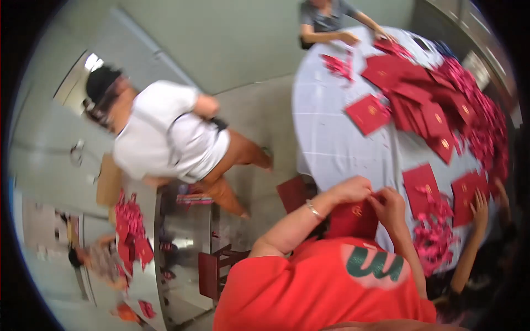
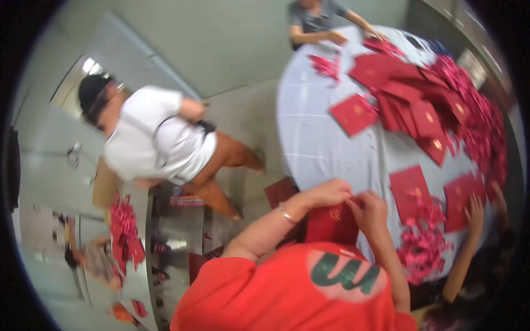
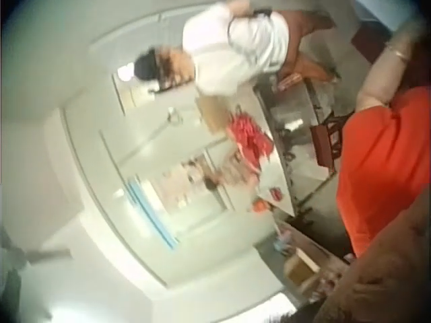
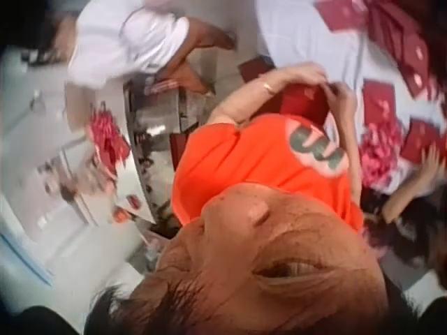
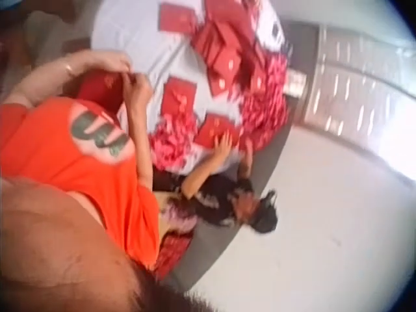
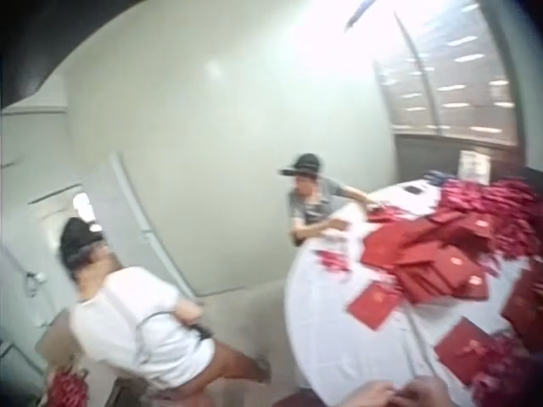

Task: The person assembles gift bags by attaching ribbon handles to each bag by hand.

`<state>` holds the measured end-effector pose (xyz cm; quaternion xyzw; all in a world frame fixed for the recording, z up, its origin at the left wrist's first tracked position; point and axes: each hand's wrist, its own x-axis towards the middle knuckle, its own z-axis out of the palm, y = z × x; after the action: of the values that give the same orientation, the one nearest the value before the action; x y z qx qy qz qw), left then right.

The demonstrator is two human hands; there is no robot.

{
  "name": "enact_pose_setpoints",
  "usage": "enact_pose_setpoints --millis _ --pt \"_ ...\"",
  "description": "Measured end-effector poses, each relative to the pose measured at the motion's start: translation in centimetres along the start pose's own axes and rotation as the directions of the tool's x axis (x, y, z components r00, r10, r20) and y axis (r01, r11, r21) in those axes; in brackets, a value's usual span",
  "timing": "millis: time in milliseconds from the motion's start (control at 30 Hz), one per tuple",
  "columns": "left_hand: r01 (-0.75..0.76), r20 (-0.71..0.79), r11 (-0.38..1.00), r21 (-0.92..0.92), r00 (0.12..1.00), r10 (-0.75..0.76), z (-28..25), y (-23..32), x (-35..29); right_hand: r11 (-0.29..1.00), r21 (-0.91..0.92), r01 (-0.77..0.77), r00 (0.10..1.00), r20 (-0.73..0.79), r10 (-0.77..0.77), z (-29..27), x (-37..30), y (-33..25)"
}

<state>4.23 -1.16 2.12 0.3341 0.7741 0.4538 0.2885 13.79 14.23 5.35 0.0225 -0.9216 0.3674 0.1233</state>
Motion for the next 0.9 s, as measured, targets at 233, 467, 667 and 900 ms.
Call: enact_pose_setpoints --millis 233,467,667,900 --pt "0.045 -0.14 0.999 -0.006 0.989 -0.045 0.8 0.0 -1.3 0.985 0.173 -0.028 0.999 -0.019 0.032 1.9 -0.7 0.6" --pt "0.105 -0.089 0.989 0.107 0.992 -0.095 -0.3 1.1 -2.4 0.98 0.184 0.07 0.996 0.045 -0.08 1.0 1.1 -1.2" --pt "0.133 -0.108 0.986 0.1 0.987 -0.122 -0.4 1.2 -3.0 0.963 0.259 0.069 0.984 0.144 -0.109 1.1 1.7 0.8" --pt "0.134 -0.157 0.987 0.091 0.98 -0.119 0.5 2.3 -3.9 0.793 0.473 -0.383 0.799 0.6 0.028 -0.5 4.6 2.7"
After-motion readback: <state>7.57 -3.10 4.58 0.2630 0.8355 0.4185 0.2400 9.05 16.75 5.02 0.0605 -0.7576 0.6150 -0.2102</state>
